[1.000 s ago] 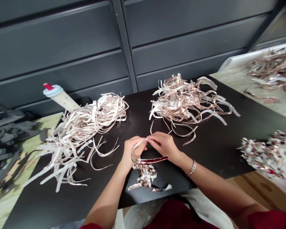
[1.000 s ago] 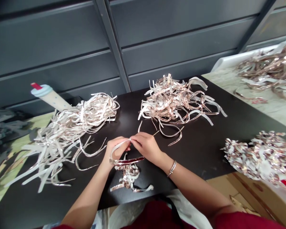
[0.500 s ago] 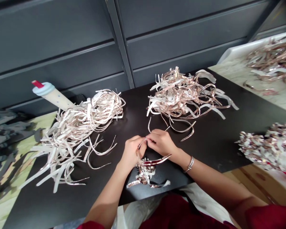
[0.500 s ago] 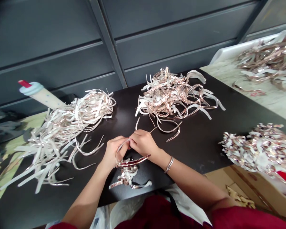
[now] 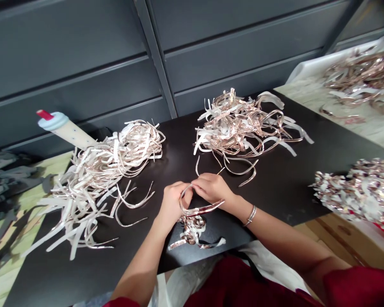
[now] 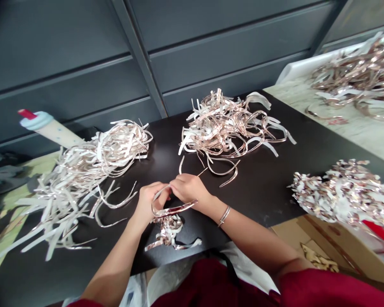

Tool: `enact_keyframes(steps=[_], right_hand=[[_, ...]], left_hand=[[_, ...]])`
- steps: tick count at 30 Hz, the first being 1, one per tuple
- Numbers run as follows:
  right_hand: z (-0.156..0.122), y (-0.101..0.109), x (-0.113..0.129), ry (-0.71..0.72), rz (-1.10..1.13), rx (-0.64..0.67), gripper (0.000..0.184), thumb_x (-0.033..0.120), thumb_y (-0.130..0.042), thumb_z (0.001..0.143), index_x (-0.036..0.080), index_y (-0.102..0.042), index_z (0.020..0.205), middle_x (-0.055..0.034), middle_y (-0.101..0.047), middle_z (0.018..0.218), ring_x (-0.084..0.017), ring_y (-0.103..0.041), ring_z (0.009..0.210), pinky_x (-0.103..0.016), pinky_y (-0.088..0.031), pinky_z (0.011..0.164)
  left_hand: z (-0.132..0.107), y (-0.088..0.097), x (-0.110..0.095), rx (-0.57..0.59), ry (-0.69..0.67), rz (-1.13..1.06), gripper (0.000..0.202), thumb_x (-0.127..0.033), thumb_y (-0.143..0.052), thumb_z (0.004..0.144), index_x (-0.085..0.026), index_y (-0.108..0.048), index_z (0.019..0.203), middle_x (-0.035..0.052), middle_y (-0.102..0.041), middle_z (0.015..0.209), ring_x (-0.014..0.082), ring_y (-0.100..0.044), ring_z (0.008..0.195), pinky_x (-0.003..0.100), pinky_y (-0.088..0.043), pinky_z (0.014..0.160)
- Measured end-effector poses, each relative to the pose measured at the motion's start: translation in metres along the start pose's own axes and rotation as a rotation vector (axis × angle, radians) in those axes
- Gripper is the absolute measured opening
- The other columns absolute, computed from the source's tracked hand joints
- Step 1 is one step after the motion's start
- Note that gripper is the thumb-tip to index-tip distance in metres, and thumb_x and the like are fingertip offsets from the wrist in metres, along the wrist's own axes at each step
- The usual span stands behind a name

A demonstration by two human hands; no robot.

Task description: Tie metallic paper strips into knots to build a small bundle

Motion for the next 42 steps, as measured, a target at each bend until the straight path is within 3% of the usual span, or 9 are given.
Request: enact_keyframes(steps=[4, 11, 17, 19, 23, 27, 30, 34, 42], right_hand=[[-0.001, -0.012, -0.002, -0.018, -0.057, 0.088, 0.022, 0.013, -0.047, 0.083, 0.015, -0.058, 0.064, -0.0035, -0.055, 0.061, -0.013, -0.047, 0.058, -0.024, -0.032, 0.055], [-0.003, -0.011, -0.024, -0.292, 0.220, -0.005, 0.012, 0.012, -0.049, 0.074, 0.017, -0.056, 0.064, 0.0037, -0.049, 0.054, -0.008, -0.042, 0.050, -0.019, -0.030, 0.050], [-0.011, -0.028, -0.038, -0.616, 0.994, 0.018, 0.022, 0.033, -0.051, 0.082, 0.015, -0.061, 0.077, 0.0010, -0.057, 0.060, -0.008, -0.046, 0.048, -0.019, -0.034, 0.044], [-0.010, -0.023, -0.038, -0.615, 0.997, -0.019, 0.021, 0.035, -0.058, 0.077, 0.015, -0.064, 0.078, -0.0003, -0.059, 0.064, -0.009, -0.048, 0.052, -0.021, -0.037, 0.048], [-0.003, -0.005, -0.037, -0.506, 0.763, -0.074, 0.011, 0.023, -0.063, 0.071, 0.015, -0.066, 0.064, -0.0005, -0.060, 0.063, -0.010, -0.048, 0.059, -0.023, -0.038, 0.057], [-0.009, -0.027, -0.042, -0.658, 1.071, 0.051, 0.018, 0.032, -0.065, 0.071, 0.014, -0.064, 0.065, -0.0008, -0.061, 0.061, -0.007, -0.042, 0.049, -0.020, -0.030, 0.044], [-0.013, -0.040, -0.042, -0.746, 1.317, 0.089, 0.026, 0.038, -0.074, 0.062, 0.014, -0.063, 0.062, 0.0029, -0.053, 0.051, -0.005, -0.036, 0.043, -0.019, -0.024, 0.040], [-0.015, -0.041, -0.043, -0.771, 1.353, 0.061, 0.031, 0.041, -0.079, 0.055, 0.013, -0.065, 0.059, 0.0029, -0.053, 0.048, -0.006, -0.039, 0.044, -0.019, -0.025, 0.041], [-0.012, -0.041, -0.030, -0.718, 1.277, 0.090, 0.035, 0.044, -0.080, 0.057, 0.013, -0.065, 0.060, 0.0031, -0.054, 0.051, -0.006, -0.040, 0.047, -0.020, -0.029, 0.045]], left_hand=[[0.000, -0.006, -0.005, 0.058, -0.039, 0.041, 0.029, -0.015, -0.044, 0.081, -0.015, -0.063, 0.060, 0.0009, -0.057, 0.055, 0.0106, -0.051, 0.051, 0.022, -0.037, 0.053], [-0.001, -0.006, 0.007, 0.071, 0.090, -0.110, 0.034, -0.023, -0.045, 0.086, -0.015, -0.061, 0.057, 0.0000, -0.059, 0.054, 0.0107, -0.054, 0.051, 0.021, -0.040, 0.054], [-0.004, 0.000, 0.035, 0.041, 0.297, -0.316, 0.028, -0.028, -0.051, 0.082, -0.014, -0.066, 0.063, -0.0004, -0.061, 0.053, 0.0110, -0.055, 0.047, 0.019, -0.038, 0.045], [-0.004, 0.000, 0.035, 0.046, 0.286, -0.286, 0.029, -0.027, -0.051, 0.081, -0.014, -0.064, 0.059, -0.0010, -0.059, 0.049, 0.0101, -0.054, 0.045, 0.019, -0.037, 0.044], [-0.003, -0.004, 0.031, 0.083, 0.268, -0.264, 0.027, -0.026, -0.053, 0.080, -0.014, -0.063, 0.059, -0.0019, -0.056, 0.047, 0.0084, -0.053, 0.043, 0.017, -0.038, 0.044], [-0.005, -0.011, 0.041, 0.098, 0.403, -0.469, 0.026, -0.035, -0.058, 0.077, -0.013, -0.069, 0.070, -0.0013, -0.057, 0.050, 0.0075, -0.051, 0.041, 0.018, -0.037, 0.040], [-0.006, -0.017, 0.052, 0.076, 0.518, -0.644, 0.029, -0.041, -0.066, 0.069, -0.012, -0.066, 0.065, -0.0030, -0.051, 0.044, 0.0054, -0.043, 0.035, 0.017, -0.029, 0.035], [-0.010, -0.031, 0.058, 0.091, 0.609, -0.804, 0.040, -0.050, -0.071, 0.062, -0.012, -0.059, 0.059, -0.0054, -0.045, 0.039, 0.0029, -0.033, 0.031, 0.017, -0.021, 0.032], [-0.007, -0.025, 0.039, 0.217, 0.424, -0.688, 0.040, -0.047, -0.070, 0.069, -0.013, -0.054, 0.058, -0.0039, -0.049, 0.045, 0.0046, -0.043, 0.038, 0.016, -0.029, 0.038]])
Point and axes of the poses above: each hand's wrist, its own z-axis towards the middle knuckle, its own y-axis out of the back of the hand, x = y × z, the point moved 10 cm from there along z, towards the middle knuckle
